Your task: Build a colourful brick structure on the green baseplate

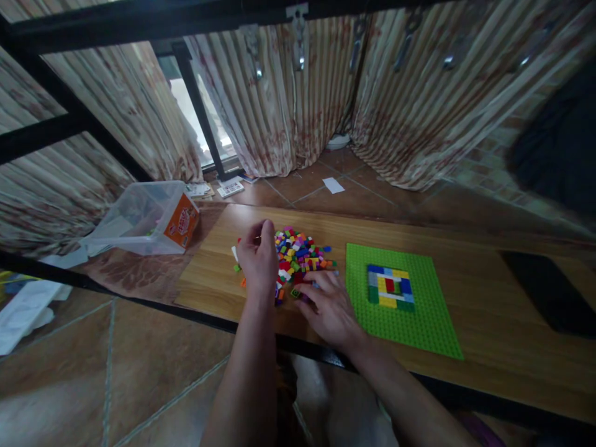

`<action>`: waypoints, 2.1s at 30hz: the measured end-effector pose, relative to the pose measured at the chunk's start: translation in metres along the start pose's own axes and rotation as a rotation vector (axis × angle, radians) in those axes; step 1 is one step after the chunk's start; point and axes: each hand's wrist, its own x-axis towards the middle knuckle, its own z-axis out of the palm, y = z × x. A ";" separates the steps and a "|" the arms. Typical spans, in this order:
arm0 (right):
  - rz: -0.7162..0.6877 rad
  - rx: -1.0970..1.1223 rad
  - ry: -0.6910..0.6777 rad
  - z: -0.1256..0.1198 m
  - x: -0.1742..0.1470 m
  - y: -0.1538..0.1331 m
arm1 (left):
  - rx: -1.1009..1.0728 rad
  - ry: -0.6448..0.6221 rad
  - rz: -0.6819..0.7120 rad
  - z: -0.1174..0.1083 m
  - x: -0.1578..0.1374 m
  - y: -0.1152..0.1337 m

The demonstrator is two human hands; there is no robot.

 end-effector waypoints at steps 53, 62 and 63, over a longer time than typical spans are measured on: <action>0.610 -0.045 0.121 -0.109 -0.058 0.103 | 0.601 -1.016 0.368 0.062 -0.067 -0.004; 0.773 -0.088 0.231 -0.106 -0.054 0.108 | 0.612 -1.022 0.360 0.062 -0.066 -0.002; 0.798 -0.100 0.236 -0.106 -0.054 0.110 | 0.610 -1.025 0.359 0.062 -0.066 -0.002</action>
